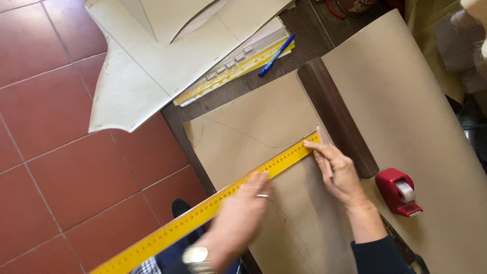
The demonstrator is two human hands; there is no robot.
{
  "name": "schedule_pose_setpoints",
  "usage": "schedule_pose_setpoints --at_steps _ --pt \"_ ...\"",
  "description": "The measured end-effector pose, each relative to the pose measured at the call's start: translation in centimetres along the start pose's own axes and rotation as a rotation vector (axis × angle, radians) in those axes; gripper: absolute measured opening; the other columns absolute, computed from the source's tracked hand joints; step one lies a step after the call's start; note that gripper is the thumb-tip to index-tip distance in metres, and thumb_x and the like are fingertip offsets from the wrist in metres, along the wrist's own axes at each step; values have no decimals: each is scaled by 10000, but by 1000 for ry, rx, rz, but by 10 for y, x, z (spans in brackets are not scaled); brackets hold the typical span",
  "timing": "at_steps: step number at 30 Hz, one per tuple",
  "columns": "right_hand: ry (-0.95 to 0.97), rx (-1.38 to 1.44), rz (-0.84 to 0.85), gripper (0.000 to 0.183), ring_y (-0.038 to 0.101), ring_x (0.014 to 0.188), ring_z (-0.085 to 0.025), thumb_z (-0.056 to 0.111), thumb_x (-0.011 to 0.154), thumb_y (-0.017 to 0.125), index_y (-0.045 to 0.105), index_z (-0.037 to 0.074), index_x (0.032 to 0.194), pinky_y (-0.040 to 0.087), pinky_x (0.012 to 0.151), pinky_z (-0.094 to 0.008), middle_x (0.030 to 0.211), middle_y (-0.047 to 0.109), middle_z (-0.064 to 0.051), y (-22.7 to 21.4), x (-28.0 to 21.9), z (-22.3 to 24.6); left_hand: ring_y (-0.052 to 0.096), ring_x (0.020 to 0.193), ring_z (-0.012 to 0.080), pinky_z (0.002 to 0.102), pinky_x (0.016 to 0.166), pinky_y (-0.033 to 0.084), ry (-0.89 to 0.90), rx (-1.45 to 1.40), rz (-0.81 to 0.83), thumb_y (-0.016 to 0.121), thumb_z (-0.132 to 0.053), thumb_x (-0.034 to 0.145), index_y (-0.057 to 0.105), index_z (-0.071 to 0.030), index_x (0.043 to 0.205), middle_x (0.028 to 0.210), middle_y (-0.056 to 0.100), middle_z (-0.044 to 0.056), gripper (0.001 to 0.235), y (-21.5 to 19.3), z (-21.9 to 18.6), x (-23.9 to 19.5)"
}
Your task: The person uses a yellow ruler and a pencil to draw straight lines and mark measurements on a large sheet of brown paper. They repeatedly reposition the ruler to create a pattern of intersecting lines and curves on the paper surface.
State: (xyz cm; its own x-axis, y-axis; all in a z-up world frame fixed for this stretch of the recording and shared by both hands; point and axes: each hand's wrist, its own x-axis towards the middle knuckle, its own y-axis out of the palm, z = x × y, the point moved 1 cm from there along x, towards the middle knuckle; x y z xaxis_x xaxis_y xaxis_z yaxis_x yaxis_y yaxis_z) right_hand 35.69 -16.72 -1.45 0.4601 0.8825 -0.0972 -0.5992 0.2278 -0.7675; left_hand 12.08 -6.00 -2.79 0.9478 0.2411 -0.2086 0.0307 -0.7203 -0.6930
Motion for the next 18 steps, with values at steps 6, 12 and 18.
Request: schedule_pose_setpoints --at_steps 6,12,18 --pt "-132 12 -2 322 581 1225 -284 30 960 475 578 130 1249 497 1021 -357 1333 590 -126 -4 -1 27 578 1074 236 382 813 523 -297 106 -497 796 -405 699 579 -188 1199 1149 601 42 586 -44 73 -100" --pt "-158 -55 -41 327 546 1265 -295 87 965 504 569 81 1285 319 1157 -498 1310 603 -139 -2 -21 24 699 786 70 316 562 572 -453 -41 -313 765 -351 732 557 -374 1198 933 660 -133 511 -33 57 -125" --pt "-412 -157 -226 293 670 1070 -394 37 959 547 561 59 1251 513 1043 -526 1133 674 -207 8 -88 5 704 585 39 273 490 637 -280 -24 -277 778 -413 738 573 -384 1138 869 652 -141 451 16 49 -165"
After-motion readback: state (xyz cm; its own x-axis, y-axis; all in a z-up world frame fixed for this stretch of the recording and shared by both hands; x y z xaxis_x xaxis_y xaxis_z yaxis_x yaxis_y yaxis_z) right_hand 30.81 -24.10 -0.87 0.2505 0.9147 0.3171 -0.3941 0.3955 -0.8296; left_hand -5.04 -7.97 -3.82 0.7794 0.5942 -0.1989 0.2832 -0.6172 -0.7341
